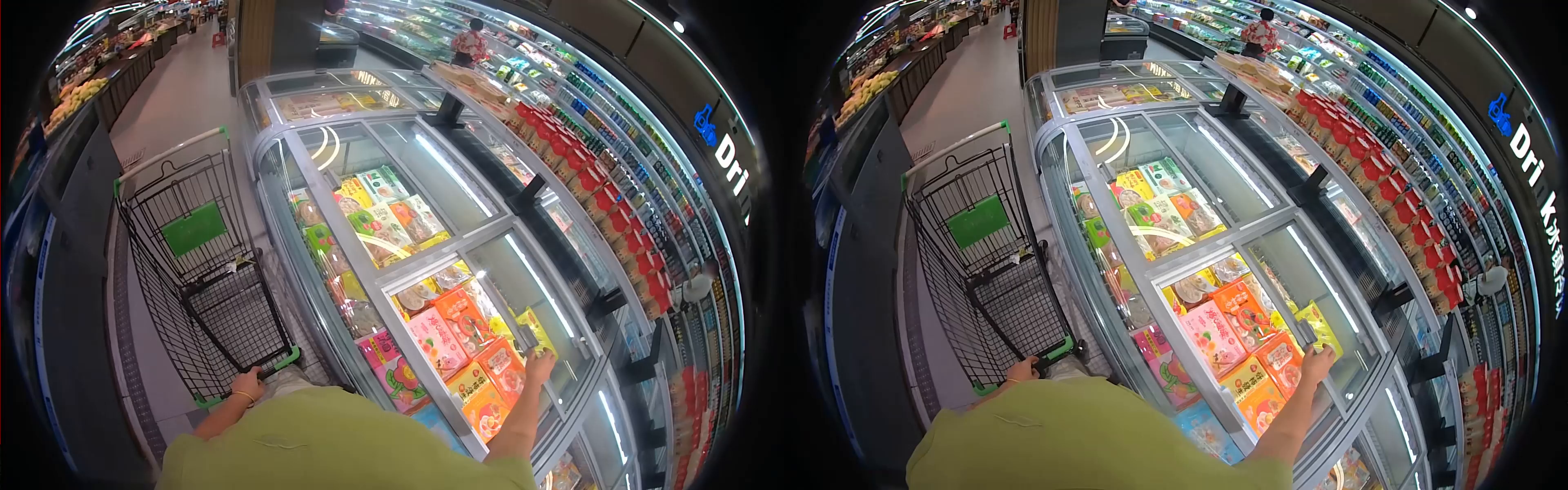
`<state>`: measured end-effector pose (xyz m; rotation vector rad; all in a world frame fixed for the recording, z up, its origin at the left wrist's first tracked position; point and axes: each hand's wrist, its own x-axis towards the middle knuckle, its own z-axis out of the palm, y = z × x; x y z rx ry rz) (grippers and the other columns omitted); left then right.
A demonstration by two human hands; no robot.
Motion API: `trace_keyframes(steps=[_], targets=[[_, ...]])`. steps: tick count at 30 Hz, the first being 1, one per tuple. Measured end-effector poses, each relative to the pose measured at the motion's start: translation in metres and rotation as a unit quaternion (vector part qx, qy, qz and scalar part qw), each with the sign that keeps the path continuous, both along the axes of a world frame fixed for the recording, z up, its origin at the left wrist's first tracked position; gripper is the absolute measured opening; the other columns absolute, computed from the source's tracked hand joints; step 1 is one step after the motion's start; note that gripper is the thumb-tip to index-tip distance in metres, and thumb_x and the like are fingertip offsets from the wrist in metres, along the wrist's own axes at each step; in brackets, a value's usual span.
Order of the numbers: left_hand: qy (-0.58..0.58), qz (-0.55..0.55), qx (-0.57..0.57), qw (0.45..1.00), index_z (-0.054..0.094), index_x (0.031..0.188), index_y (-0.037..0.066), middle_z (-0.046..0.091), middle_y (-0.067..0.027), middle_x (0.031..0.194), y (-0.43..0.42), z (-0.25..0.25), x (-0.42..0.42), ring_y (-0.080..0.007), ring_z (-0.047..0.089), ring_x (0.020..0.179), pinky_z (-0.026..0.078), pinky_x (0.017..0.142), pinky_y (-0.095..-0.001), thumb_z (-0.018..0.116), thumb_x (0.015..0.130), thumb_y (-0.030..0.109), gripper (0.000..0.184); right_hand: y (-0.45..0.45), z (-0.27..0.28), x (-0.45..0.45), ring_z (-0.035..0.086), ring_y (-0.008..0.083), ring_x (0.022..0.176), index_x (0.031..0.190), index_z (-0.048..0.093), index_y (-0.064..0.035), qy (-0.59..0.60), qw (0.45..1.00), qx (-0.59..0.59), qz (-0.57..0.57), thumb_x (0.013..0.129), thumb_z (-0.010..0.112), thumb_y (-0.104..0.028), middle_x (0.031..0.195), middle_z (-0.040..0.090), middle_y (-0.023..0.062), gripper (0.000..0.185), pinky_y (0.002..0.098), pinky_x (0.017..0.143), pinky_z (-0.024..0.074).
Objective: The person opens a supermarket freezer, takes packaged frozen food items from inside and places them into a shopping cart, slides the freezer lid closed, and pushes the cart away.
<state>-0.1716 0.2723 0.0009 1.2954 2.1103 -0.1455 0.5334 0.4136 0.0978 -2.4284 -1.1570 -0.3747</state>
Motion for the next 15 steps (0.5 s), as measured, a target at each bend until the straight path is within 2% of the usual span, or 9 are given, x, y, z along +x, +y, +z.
trace_keyframes(steps=[2,4,6,7,9,15], targets=[[-0.011,0.010,-0.001,1.000,0.052,0.124,0.015,0.067,-0.0161,0.089,0.000,0.018,0.000,-0.0332,0.064,0.082,0.053,0.073,-0.0423,0.054,0.083,0.018,0.041,0.006,-0.004,0.009,0.053,0.0348,0.110,0.110,0.058,-0.0031,-0.039,0.999,0.022,-0.005,0.082,0.064,-0.034,0.116,0.057,0.0182,0.042,0.0430,0.091,0.0443],[-0.008,0.039,0.011,0.999,0.052,0.124,0.014,0.067,-0.0164,0.088,-0.005,0.013,-0.001,-0.0323,0.064,0.080,0.053,0.072,-0.0418,0.055,0.083,0.018,0.042,0.011,-0.006,0.013,0.051,0.0350,0.114,0.117,0.056,-0.0027,-0.070,0.996,0.049,-0.014,0.082,0.064,-0.034,0.121,0.055,0.0187,0.047,0.0426,0.095,0.0427],[-0.003,0.067,0.024,0.997,0.051,0.125,0.014,0.067,-0.0167,0.087,-0.012,0.003,-0.005,-0.0313,0.064,0.079,0.053,0.071,-0.0412,0.056,0.083,0.017,0.042,0.015,0.006,0.011,0.048,0.0359,0.117,0.120,0.054,-0.0005,0.153,0.985,-0.080,0.016,0.082,0.064,-0.035,0.126,0.053,0.0193,0.052,0.0425,0.098,0.0405],[-0.008,0.063,0.040,0.997,0.051,0.126,0.012,0.067,-0.0161,0.087,-0.013,-0.002,-0.010,-0.0302,0.064,0.078,0.053,0.071,-0.0405,0.059,0.082,0.016,0.045,0.016,0.007,0.001,0.048,0.0359,0.117,0.120,0.054,-0.0005,0.157,0.985,-0.076,0.014,0.082,0.064,-0.035,0.126,0.053,0.0193,0.052,0.0425,0.098,0.0405],[-0.019,0.058,0.073,0.995,0.049,0.127,0.009,0.067,-0.0148,0.088,-0.013,-0.007,-0.016,-0.0281,0.064,0.077,0.053,0.070,-0.0391,0.065,0.079,0.014,0.051,0.018,-0.008,-0.005,0.051,0.0357,0.115,0.120,0.054,0.0006,0.048,0.995,-0.075,0.036,0.081,0.064,-0.036,0.123,0.055,0.0196,0.054,0.0427,0.097,0.0404],[-0.036,0.069,0.094,0.992,0.060,0.116,0.004,0.068,-0.0143,0.093,-0.012,-0.021,-0.024,-0.0269,0.066,0.083,0.054,0.077,-0.0371,0.069,0.073,0.015,0.044,0.013,-0.005,-0.021,0.051,0.0352,0.115,0.128,0.048,-0.0005,0.124,0.992,0.007,0.020,0.079,0.068,-0.033,0.122,0.055,0.0199,0.063,0.0431,0.095,0.0415]])
